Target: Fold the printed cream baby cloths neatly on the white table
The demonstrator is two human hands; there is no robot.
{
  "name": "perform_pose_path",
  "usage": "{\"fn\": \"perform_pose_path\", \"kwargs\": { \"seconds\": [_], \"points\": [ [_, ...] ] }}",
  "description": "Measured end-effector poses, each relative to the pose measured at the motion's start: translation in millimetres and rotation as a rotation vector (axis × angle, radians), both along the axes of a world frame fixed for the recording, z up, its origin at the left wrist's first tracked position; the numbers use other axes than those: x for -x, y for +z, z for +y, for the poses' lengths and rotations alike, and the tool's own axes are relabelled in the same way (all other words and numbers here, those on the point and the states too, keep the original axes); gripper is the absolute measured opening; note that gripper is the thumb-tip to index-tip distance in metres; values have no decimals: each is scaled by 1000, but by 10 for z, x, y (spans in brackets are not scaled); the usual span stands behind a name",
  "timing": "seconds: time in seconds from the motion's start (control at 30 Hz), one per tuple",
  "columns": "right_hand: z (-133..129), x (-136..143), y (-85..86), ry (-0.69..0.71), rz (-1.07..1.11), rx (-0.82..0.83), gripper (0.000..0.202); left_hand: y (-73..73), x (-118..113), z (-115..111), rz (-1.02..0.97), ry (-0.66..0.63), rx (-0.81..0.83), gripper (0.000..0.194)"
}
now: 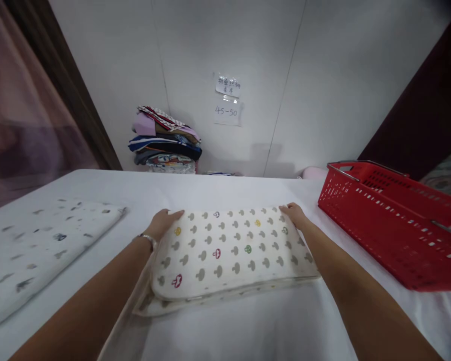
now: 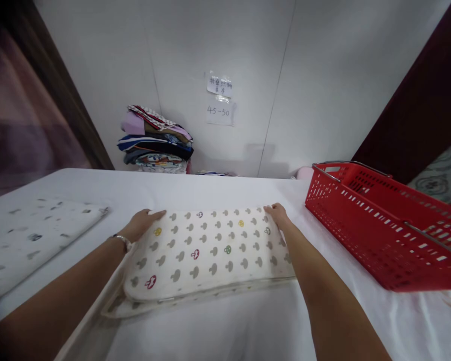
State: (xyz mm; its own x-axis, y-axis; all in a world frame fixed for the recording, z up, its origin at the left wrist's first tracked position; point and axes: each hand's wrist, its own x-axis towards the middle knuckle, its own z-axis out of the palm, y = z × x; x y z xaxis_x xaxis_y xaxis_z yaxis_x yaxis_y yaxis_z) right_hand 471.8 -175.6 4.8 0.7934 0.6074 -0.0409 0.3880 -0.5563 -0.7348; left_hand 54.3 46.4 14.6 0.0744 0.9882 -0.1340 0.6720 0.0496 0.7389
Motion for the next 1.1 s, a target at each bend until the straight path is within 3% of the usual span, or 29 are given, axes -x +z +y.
{"fn": "perform_pose_path", "kwargs": {
  "seconds": [0.07,0.13,0.27,0.4,0.53,0.63,0.73,0.87,1.0,1.1],
  "points": [
    [-14,46,-46,-29,-98,8,30,-60,-7,-28,180,-45,-135,45],
    [-15,95,-109,-31,-172,45,28,-115,-17,-45,311,-85,-161,45],
    [-5,138,-202,-4,-249,132,28,-151,-32,-66,373,-93,-136,47],
    [-10,115,-166,29,-298,199,37,-88,-40,-121,430,-111,-174,52],
    [-13,233,-59,91,-447,244,46,-36,-43,-279,568,-239,-476,52],
    [-26,433,-76,329,-714,241,48,-94,-24,-451,632,-437,-695,55],
    [-64,579,-215,523,-747,303,52,-217,16,-593,673,-570,-619,58],
    [-77,591,-360,533,-646,411,57,-292,46,-659,683,-578,-472,60],
    [-56,626,-280,528,-618,430,57,-180,0,-655,697,-588,-418,61],
    [-186,744,-188,510,-654,424,53,-59,-7,-728,677,-577,-374,61]
  ]
}}
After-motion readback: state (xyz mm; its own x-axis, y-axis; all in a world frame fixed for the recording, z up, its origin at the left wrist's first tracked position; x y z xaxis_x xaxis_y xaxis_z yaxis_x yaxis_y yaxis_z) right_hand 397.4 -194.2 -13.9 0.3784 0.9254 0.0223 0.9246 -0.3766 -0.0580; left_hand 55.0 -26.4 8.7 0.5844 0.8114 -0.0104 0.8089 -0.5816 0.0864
